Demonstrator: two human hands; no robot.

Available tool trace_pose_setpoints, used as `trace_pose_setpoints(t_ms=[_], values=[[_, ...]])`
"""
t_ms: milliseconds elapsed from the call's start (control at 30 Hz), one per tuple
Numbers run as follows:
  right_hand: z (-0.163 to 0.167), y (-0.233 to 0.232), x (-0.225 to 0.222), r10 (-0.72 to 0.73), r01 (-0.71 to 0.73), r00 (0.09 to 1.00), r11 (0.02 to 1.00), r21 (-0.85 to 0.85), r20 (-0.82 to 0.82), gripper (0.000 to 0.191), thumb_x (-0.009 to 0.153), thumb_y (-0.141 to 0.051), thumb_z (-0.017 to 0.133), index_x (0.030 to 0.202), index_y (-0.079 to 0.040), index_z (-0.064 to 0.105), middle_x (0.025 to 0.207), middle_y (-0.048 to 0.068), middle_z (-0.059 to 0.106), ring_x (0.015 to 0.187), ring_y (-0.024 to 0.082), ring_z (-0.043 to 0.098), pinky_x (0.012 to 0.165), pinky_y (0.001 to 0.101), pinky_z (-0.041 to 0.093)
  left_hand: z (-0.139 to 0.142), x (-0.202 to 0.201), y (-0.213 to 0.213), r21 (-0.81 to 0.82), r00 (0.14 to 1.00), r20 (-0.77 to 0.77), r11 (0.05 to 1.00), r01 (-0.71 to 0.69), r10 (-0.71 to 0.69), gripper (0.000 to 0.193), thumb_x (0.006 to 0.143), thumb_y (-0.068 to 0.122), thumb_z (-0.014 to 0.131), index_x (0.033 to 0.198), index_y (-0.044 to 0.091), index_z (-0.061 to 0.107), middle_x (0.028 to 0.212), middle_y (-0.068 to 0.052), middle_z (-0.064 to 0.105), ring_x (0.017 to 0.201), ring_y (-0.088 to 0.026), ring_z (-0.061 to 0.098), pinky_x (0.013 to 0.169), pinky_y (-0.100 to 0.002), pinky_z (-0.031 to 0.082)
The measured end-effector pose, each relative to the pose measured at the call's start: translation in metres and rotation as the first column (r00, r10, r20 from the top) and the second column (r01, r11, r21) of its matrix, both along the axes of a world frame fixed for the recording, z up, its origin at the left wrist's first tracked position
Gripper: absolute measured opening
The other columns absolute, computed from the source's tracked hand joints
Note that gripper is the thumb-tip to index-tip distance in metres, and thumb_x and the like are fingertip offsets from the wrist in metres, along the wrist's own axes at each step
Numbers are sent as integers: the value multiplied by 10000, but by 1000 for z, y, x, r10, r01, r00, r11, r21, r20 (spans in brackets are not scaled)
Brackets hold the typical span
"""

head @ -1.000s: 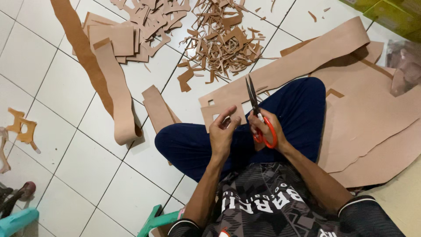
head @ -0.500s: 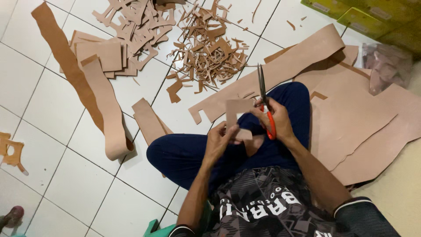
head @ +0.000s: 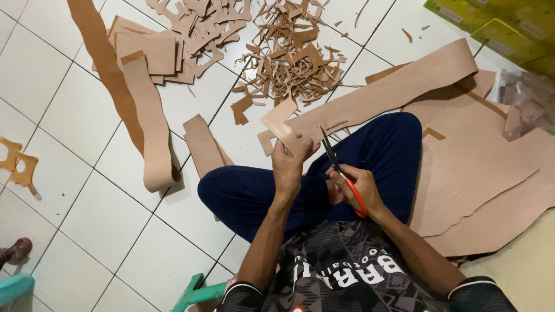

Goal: The person sits cross-legged on a tiled floor and uses red-handled scissors to cut a tan sheet material into small pieces. They repeatedly trim and separate pieces, accumulating cut-offs on the floor.

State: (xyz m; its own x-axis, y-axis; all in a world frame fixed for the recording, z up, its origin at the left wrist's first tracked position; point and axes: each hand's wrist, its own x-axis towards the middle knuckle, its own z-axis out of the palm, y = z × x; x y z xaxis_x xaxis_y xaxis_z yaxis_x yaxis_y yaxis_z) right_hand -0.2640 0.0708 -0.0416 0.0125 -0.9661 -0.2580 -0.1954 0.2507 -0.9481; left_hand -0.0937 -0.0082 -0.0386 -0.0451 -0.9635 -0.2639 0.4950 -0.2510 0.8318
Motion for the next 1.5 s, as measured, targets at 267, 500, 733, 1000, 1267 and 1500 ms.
trace_pose_setpoints(t_ms=[267,500,733,1000,1267,1500], values=[[1,4,-6,26,-20,999,991,129,-39,407,970,-381,648,809,-12,708,466,9,534,353,75,474,336,240,333,-1,6,3,-41,998,35,998,57,-56,279,976,32,684,1161,-72,502,1090,-185,634,969,-235,707,901,-367,661],[-23,5,-8,-134,101,983,966,237,126,388,956,-371,653,756,-40,635,495,-29,503,373,64,454,331,233,334,-16,32,-26,-121,803,571,950,287,-169,382,963,25,662,1316,-31,528,1155,-203,715,988,-207,742,860,-344,636],[-20,12,-1,53,-50,998,992,113,-23,388,968,-407,645,930,-25,698,532,-16,538,442,60,496,400,227,375,8,54,-42,-161,752,642,932,324,-151,426,943,59,703,1357,26,610,1108,-157,738,918,-212,771,774,-316,675],[8,-6,13,163,-167,986,978,126,39,427,932,-389,661,1175,-40,703,609,-33,577,520,55,587,463,243,550,40,47,-24,-159,811,553,932,327,-190,459,954,100,727,1397,64,613,1143,-148,733,993,-212,766,821,-320,689],[18,-6,15,134,-140,988,986,88,71,410,936,-390,668,1112,-22,711,568,-16,597,460,70,588,431,231,490,46,41,-19,-173,840,514,938,300,-174,456,957,96,728,1398,60,615,1157,-123,722,977,-182,744,813,-314,684],[19,-4,11,97,-95,994,994,53,-48,362,960,-352,685,825,-20,739,522,0,561,449,69,505,414,243,373,48,38,-16,-122,841,497,942,312,-213,475,954,86,728,1414,64,608,1020,-114,715,931,-169,739,795,-302,684]])
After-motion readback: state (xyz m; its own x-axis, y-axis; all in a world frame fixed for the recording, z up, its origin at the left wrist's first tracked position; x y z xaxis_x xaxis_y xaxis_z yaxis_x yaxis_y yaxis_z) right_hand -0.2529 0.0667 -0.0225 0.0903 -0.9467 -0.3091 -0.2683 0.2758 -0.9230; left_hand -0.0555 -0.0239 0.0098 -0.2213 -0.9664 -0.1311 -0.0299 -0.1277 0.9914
